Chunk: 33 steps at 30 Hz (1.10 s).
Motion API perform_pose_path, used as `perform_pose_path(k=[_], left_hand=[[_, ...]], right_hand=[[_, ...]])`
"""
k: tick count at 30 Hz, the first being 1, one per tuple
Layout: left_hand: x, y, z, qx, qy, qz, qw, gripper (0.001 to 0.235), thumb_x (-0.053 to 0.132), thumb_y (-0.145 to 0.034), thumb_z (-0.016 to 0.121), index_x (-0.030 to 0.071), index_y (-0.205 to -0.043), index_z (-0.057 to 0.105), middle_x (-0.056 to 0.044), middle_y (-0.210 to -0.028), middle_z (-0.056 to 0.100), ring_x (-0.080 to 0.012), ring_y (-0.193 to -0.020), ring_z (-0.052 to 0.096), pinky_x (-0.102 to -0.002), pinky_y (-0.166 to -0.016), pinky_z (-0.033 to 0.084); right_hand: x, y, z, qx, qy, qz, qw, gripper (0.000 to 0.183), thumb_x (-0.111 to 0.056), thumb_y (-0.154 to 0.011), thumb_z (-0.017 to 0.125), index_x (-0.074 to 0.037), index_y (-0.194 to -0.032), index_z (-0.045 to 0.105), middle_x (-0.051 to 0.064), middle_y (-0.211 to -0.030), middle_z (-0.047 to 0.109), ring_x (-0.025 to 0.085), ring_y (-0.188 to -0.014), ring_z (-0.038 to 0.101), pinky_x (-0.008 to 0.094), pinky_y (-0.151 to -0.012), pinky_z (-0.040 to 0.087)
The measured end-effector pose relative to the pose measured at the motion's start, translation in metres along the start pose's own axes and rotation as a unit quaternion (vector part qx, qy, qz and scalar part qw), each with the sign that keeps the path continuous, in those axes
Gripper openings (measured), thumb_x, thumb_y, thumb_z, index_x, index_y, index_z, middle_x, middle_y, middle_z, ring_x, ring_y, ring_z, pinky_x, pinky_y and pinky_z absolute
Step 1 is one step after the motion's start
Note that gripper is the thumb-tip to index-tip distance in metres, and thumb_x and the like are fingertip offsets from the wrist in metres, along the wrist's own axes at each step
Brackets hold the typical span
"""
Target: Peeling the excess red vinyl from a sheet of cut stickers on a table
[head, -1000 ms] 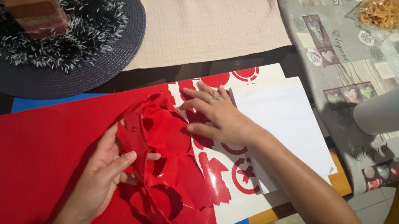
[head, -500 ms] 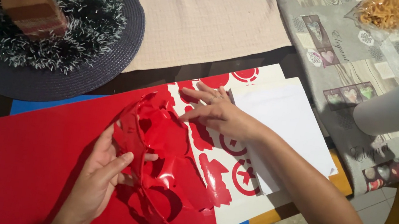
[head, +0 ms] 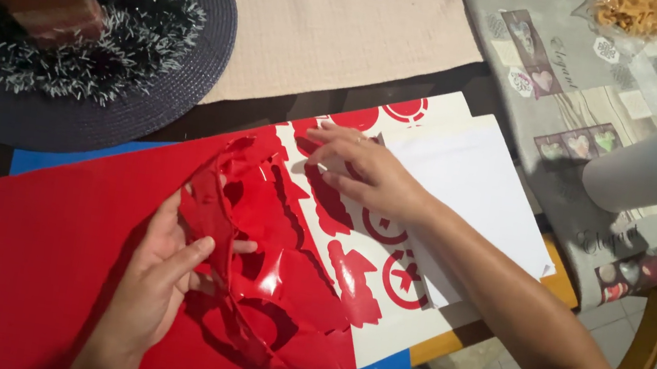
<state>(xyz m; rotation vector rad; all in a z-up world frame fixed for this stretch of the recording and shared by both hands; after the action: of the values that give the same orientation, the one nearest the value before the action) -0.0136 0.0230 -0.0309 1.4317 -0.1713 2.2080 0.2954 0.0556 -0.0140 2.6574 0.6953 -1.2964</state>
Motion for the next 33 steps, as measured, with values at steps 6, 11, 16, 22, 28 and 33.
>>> perform_pose_path(k=[6,11,16,22,28,33], left_hand=[[0.004,0.000,0.002,0.007,-0.026,-0.021,0.999,0.076,0.012,-0.100,0.057,0.023,-0.170,0.030,-0.012,-0.150,0.062,-0.0350,-0.111,0.081,-0.039,-0.050,0.070],[0.007,-0.001,0.004,-0.007,-0.007,-0.020,1.000,0.074,0.012,-0.099,0.058,0.022,-0.167,0.033,-0.011,-0.156,0.060,-0.0355,-0.108,0.081,-0.046,-0.054,0.073],[0.005,0.000,0.001,0.016,-0.008,-0.043,0.999,0.071,0.010,-0.100,0.055,0.021,-0.167,0.035,-0.015,-0.147,0.065,-0.0384,-0.104,0.081,-0.049,-0.056,0.071],[0.008,0.001,0.000,0.009,-0.010,-0.023,1.000,0.070,0.011,-0.101,0.054,0.020,-0.168,0.034,-0.011,-0.156,0.060,-0.0374,-0.099,0.081,-0.047,-0.056,0.070],[0.014,0.001,-0.002,-0.006,-0.009,0.000,1.000,0.068,0.014,-0.102,0.054,0.018,-0.167,0.034,-0.011,-0.162,0.057,-0.0356,-0.096,0.081,-0.044,-0.055,0.070],[0.020,0.004,-0.004,0.000,0.024,0.006,1.000,0.067,0.008,-0.102,0.053,0.014,-0.166,0.037,-0.015,-0.160,0.059,-0.0389,-0.091,0.080,-0.050,-0.073,0.070]], right_hand=[[-0.048,0.022,0.004,0.010,0.136,-0.086,0.987,0.024,-0.007,-0.105,0.064,-0.011,-0.129,0.068,0.009,-0.137,0.073,0.028,-0.127,0.070,0.044,-0.099,0.060],[-0.055,0.075,0.039,0.003,0.163,-0.095,0.982,0.020,-0.012,-0.105,0.070,-0.006,-0.124,0.070,0.012,-0.132,0.066,0.033,-0.122,0.063,0.047,-0.099,0.056],[-0.049,0.099,0.052,-0.034,0.141,-0.056,0.988,0.036,-0.022,-0.106,0.070,-0.008,-0.137,0.060,0.016,-0.149,0.056,0.035,-0.142,0.053,0.049,-0.108,0.055],[-0.052,0.097,0.052,-0.049,0.147,-0.035,0.987,0.043,-0.030,-0.102,0.075,-0.008,-0.138,0.063,0.015,-0.149,0.057,0.036,-0.143,0.052,0.052,-0.114,0.051],[-0.054,0.095,0.055,-0.032,0.158,-0.037,0.986,0.048,-0.046,-0.102,0.070,-0.010,-0.133,0.065,0.014,-0.146,0.059,0.035,-0.138,0.054,0.051,-0.110,0.051],[-0.060,0.094,0.059,-0.011,0.178,-0.029,0.984,0.054,-0.055,-0.100,0.067,-0.010,-0.130,0.068,0.013,-0.143,0.062,0.035,-0.137,0.055,0.051,-0.111,0.049]])
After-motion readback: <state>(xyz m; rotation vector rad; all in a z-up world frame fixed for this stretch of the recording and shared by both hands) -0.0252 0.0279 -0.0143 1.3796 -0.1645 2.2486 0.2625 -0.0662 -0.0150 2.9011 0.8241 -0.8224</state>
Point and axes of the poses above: each hand's wrist, its own y-axis away from the middle knuckle, its own z-axis out of the palm, x = y × z, the point moved 3 cm from there along -y, towards the middle knuckle
